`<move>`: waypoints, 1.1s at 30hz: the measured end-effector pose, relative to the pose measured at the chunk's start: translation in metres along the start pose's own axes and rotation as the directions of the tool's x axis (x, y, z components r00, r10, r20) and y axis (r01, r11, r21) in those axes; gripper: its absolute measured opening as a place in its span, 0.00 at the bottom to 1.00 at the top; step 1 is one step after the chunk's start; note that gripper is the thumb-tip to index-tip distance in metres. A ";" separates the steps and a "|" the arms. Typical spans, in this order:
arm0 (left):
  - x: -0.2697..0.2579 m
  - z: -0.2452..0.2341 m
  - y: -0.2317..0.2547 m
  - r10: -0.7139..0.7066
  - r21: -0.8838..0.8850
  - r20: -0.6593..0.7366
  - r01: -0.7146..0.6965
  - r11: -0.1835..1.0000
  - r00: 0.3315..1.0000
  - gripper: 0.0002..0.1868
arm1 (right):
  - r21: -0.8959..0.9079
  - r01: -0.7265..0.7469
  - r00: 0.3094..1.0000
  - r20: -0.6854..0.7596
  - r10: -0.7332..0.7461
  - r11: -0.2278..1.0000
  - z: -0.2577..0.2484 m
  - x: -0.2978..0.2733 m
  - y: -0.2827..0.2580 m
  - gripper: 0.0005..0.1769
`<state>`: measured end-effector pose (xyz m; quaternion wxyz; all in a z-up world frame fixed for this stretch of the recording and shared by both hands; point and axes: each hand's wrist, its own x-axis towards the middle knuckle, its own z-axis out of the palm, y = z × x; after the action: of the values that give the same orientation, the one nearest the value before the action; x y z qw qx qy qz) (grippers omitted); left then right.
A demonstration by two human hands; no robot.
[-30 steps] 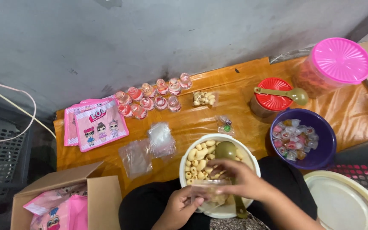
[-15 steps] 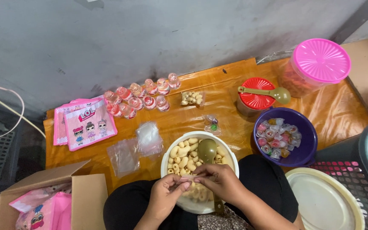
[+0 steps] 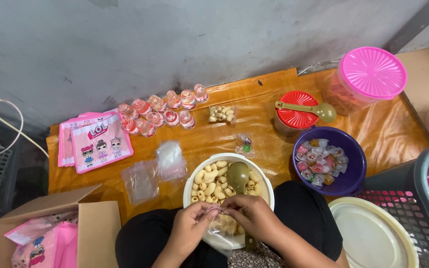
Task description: Scooping puffed snacks from a large bowl into small plastic bags using a green scoop.
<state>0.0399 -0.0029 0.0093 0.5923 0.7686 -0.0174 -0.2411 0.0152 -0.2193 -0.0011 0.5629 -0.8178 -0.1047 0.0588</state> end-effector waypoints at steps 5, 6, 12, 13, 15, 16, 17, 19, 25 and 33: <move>0.008 -0.011 -0.037 0.143 0.042 -0.219 -0.137 0.990 0.965 0.17 | -0.012 0.176 0.980 -0.092 -0.176 0.984 -0.003 0.004 -0.015 0.03; 0.008 -0.016 -0.038 0.193 0.107 -0.241 -0.171 0.979 0.951 0.20 | -0.005 0.241 0.965 -0.104 -0.240 0.970 -0.005 0.006 -0.020 0.04; -0.010 -0.040 0.024 -0.054 0.119 0.381 0.009 0.993 0.923 0.39 | -0.038 0.249 0.968 -0.013 -0.250 0.968 -0.005 0.005 -0.031 0.03; -0.012 -0.040 0.024 -0.057 0.119 0.382 0.012 0.993 0.922 0.39 | -0.037 0.247 0.969 -0.013 -0.247 0.968 -0.004 0.004 -0.037 0.03; -0.017 -0.040 0.023 -0.058 0.151 0.408 -0.005 0.988 0.911 0.34 | -0.036 0.129 0.986 0.115 -0.124 0.991 -0.003 0.006 -0.049 0.11; -0.017 -0.041 0.025 -0.058 0.151 0.409 -0.005 0.988 0.911 0.34 | -0.036 0.128 0.986 0.114 -0.123 0.991 -0.001 0.006 -0.049 0.11; -0.018 -0.042 0.028 -0.016 0.160 0.406 -0.054 0.986 0.914 0.31 | -0.045 0.131 0.977 0.173 -0.122 0.990 0.001 0.007 -0.049 0.13; -0.019 -0.044 0.024 0.026 0.169 0.404 -0.102 0.980 0.914 0.29 | -0.054 0.135 0.966 0.231 -0.119 0.989 0.003 0.008 -0.055 0.17; -0.025 -0.048 0.007 0.250 0.283 0.389 -0.373 0.884 0.887 0.35 | -0.134 0.324 0.902 0.341 -0.264 0.937 0.021 0.010 -0.048 0.07; -0.031 -0.051 -0.004 0.132 0.362 0.440 -0.311 0.879 0.888 0.35 | -0.289 0.346 0.825 0.547 -0.142 0.893 0.044 0.011 -0.031 0.18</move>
<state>0.0317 0.0544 0.0256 0.4190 0.8047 -0.2805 -0.3134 0.0127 -0.1659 0.0122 0.3501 -0.8439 -0.3652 0.1787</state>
